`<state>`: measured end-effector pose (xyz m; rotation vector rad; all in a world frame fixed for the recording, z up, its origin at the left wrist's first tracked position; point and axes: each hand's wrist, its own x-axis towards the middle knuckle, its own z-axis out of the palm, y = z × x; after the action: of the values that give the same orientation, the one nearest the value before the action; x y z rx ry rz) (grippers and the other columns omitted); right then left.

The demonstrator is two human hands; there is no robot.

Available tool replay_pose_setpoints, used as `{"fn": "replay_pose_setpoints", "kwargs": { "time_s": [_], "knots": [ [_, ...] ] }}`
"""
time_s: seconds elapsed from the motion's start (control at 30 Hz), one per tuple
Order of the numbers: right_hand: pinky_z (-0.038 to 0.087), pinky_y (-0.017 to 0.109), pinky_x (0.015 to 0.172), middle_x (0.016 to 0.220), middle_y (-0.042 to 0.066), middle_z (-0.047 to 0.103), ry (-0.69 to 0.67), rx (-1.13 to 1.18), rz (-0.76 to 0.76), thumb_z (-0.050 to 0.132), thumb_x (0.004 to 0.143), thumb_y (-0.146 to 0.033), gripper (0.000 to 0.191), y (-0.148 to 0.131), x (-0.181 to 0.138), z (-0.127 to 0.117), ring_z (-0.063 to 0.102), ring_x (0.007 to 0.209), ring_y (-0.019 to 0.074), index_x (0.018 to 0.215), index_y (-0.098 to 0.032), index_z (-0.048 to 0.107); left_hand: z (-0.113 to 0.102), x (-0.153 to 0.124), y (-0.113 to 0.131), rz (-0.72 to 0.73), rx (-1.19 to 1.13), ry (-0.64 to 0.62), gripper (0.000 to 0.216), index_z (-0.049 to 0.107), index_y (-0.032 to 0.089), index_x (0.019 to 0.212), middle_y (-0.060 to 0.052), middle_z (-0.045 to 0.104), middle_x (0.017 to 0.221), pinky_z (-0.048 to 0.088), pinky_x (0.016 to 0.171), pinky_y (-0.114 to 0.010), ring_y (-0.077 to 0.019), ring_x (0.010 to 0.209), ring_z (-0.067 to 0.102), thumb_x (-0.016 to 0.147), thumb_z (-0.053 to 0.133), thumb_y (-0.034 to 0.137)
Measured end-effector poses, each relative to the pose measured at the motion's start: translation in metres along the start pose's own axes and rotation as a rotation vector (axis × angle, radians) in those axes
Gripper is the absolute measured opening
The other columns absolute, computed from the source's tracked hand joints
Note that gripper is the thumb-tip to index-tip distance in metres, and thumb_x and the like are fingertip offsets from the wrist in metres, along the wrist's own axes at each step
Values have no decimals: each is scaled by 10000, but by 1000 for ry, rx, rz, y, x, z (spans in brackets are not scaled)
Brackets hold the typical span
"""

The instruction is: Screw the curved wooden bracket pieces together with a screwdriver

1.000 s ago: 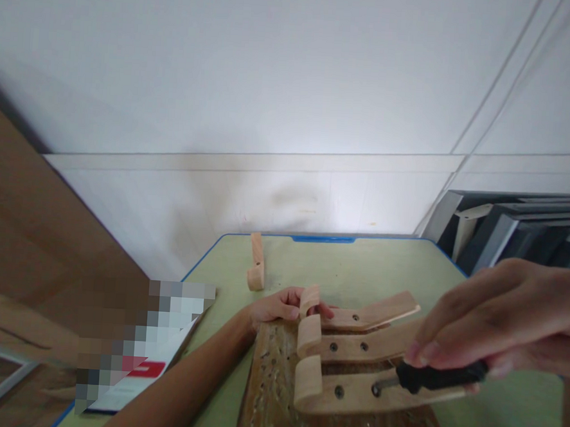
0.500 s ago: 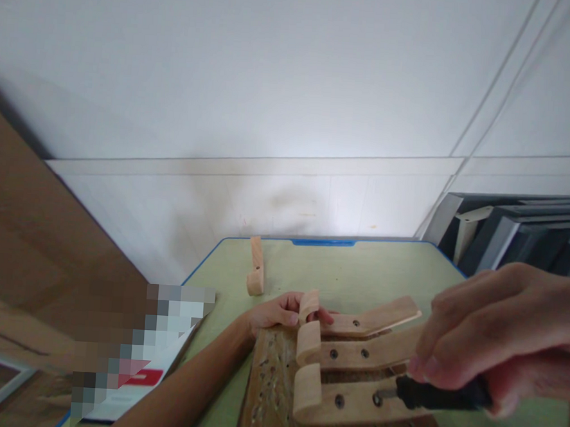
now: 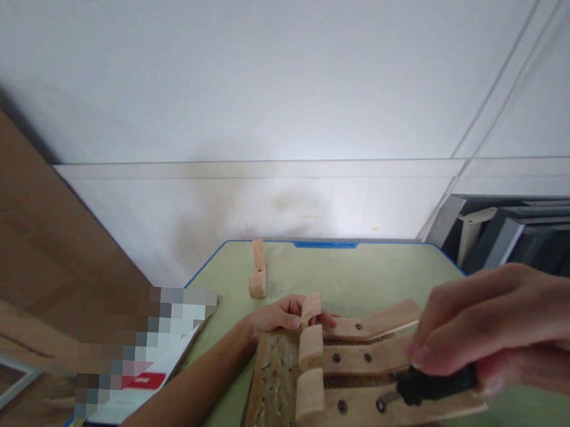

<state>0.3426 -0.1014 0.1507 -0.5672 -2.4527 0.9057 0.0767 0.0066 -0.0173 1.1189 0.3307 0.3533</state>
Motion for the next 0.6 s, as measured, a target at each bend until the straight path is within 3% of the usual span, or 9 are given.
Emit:
{"fn": "replay_pose_setpoints", "kwargs": {
  "time_s": [0.27,0.6],
  "knots": [
    [478,181,588,823,23,644,60,-48,-36,606,752,-135,352,2,5,4,607,661,101,1084,-249,582,-1,0,-1,3,-5,2,425,665,99,928,-132,630,1060,375,861,-326,-265,1018,539,562,722,306],
    [485,161,541,826,-10,670,171,-347,-11,582,770,-345,123,1,5,8,635,717,123,878,-292,607,1,0,3,13,-33,-2,393,671,101,872,-128,636,1058,384,850,-328,-253,979,567,547,736,314]
  ]
}}
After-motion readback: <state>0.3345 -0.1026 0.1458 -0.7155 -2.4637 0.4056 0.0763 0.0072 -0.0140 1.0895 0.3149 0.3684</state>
